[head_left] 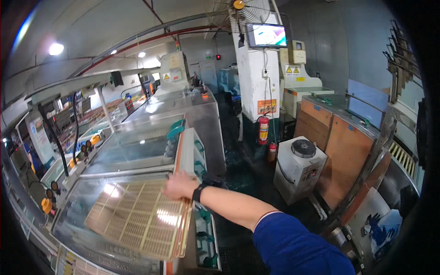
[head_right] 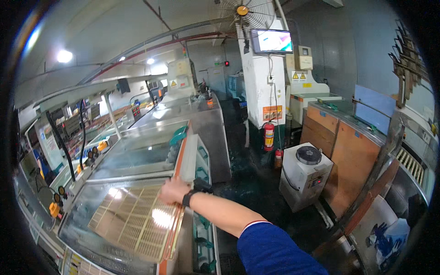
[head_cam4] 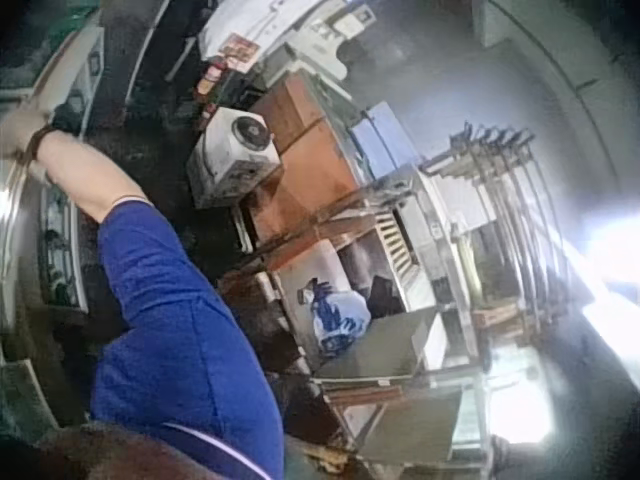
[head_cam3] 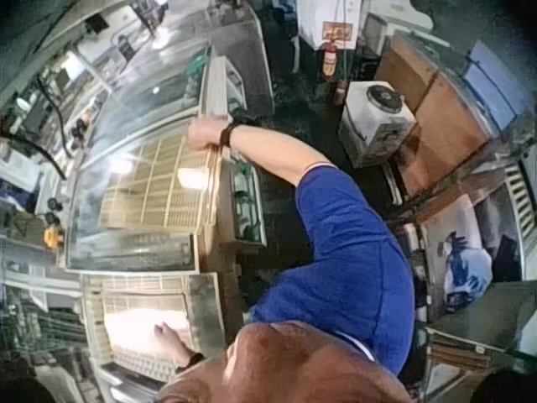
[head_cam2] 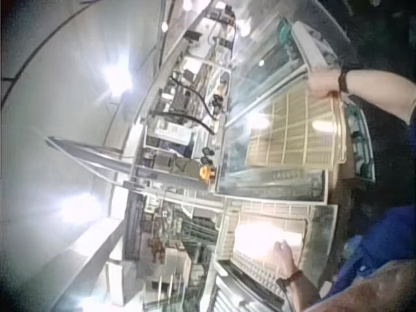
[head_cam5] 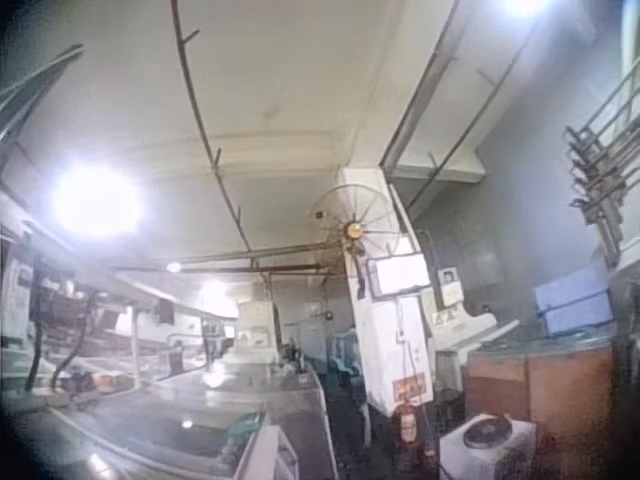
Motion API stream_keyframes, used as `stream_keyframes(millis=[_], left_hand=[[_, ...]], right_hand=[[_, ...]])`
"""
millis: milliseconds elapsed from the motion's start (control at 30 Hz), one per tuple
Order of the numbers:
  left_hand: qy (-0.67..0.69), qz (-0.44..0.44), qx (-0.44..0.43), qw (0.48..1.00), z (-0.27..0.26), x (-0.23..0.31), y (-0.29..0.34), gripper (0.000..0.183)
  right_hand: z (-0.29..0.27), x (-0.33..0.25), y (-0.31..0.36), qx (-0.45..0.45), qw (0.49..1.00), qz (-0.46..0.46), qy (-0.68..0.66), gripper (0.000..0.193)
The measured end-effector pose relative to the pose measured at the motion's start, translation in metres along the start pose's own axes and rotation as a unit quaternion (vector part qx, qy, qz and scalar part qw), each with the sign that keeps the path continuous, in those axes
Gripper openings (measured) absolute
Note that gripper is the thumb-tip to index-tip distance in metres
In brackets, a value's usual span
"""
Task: The recorder is seen operating machinery to process and organize metal panels in a manufacturing environment.
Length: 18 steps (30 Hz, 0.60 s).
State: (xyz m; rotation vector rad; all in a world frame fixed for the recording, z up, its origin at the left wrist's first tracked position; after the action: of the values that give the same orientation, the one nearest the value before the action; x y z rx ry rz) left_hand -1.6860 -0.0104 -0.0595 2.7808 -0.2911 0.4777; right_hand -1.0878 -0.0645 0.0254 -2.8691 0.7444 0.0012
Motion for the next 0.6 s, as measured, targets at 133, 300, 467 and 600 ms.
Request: stream_keyframes(millis=[133,300,467,600], left_hand=[[0.311,0.111,-0.027,0.944,0.032,0.067,-0.028,0.054],[0.564,0.261,-0.15,0.769,0.06,0.11,-0.06,0.056],[0.716,0.109,-0.129,0.678,0.101,0.098,-0.086,0.057],[0.595,0.288,-0.115,0.742,0.124,0.054,-0.13,0.059]], right_hand=[[-0.004,-0.051,0.045,-0.03,0.995,-0.095,0.027,0.04],[-0.016,-0.062,0.053,-0.055,0.991,-0.123,-0.021,0.05],[-0.026,0.01,0.024,-0.042,0.998,-0.028,-0.045,0.055],[-0.011,0.038,0.019,-0.109,0.986,0.046,-0.121,0.059]])
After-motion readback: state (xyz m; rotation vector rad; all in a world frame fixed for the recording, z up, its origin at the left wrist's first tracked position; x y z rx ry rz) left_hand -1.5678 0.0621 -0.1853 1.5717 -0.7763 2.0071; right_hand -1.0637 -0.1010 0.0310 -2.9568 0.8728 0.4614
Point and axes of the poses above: each hand's wrist, its own y-axis away from the middle knuckle, its own z-axis out of the palm, x = y × z, the point moved 9 cm from there along -y, towards the middle knuckle, and after that the axes turned 11 degrees about -x, right-handed, at the moved point
